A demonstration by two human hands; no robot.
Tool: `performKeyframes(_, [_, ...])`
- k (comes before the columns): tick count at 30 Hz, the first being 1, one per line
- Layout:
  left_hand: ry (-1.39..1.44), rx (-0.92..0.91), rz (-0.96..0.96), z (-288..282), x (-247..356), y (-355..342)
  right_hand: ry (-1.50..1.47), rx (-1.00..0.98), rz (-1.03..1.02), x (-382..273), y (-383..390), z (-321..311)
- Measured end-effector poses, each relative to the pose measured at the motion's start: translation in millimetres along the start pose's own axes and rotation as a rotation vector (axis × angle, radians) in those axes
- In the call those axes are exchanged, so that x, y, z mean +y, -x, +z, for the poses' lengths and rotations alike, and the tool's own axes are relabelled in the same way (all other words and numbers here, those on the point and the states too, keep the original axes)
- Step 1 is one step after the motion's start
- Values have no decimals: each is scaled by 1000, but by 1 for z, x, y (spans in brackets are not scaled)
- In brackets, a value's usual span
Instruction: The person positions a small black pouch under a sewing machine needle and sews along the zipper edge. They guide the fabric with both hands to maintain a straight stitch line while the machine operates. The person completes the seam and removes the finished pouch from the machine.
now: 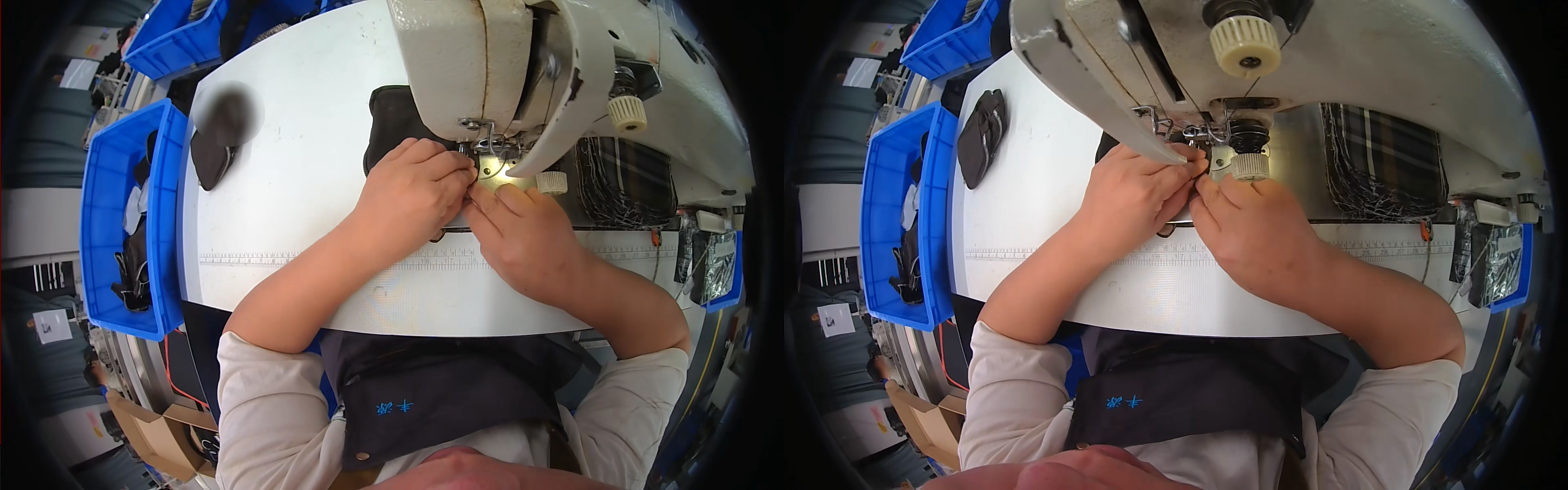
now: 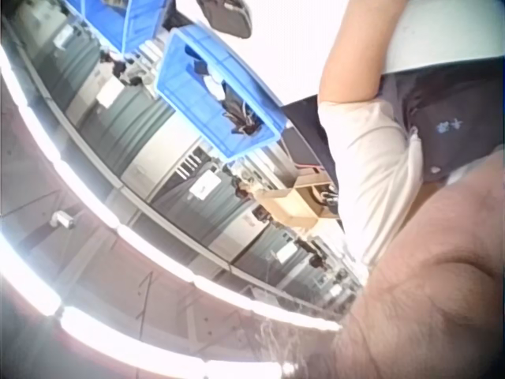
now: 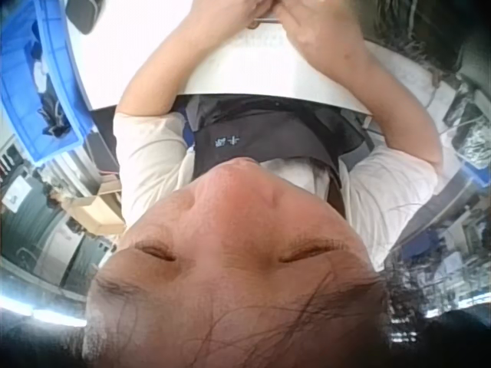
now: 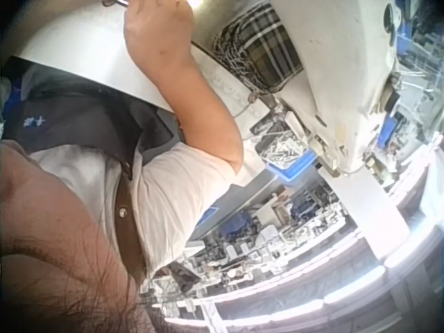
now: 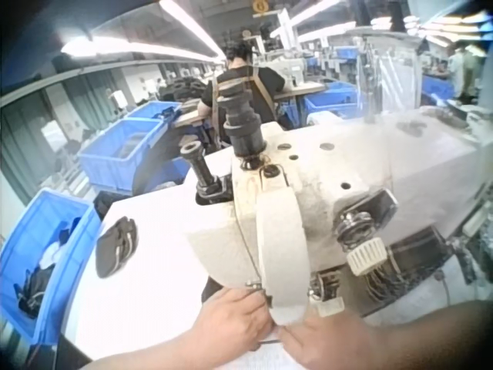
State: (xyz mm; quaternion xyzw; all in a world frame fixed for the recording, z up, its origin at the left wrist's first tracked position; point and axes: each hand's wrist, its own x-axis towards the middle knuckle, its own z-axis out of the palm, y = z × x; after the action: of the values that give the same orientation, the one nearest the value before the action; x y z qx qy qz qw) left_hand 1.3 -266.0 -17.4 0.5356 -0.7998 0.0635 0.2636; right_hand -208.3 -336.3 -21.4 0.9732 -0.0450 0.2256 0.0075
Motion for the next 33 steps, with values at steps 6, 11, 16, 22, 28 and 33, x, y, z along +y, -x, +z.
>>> performKeyframes(6, [44, -22, 0, -4, -1, 2, -11, 12, -32, -4, 0, 0])
performKeyframes(11, [29, -70, 59, -9, -5, 3, -19, -12, -28, -5, 1, -1])
performKeyframes(16, [27, -73, 114, -5, -11, 2, -19, -5, -34, -6, 2, 2])
performKeyframes(22, [30, -119, 31, -8, -9, 4, -2, -12, -52, -6, 1, 2])
performKeyframes(28, [89, -106, -21, -4, -10, 5, -10, -18, -40, -7, 1, 3])
performKeyframes(33, [81, -50, -50, 2, -9, 2, 15, 18, -15, -3, -2, 5])
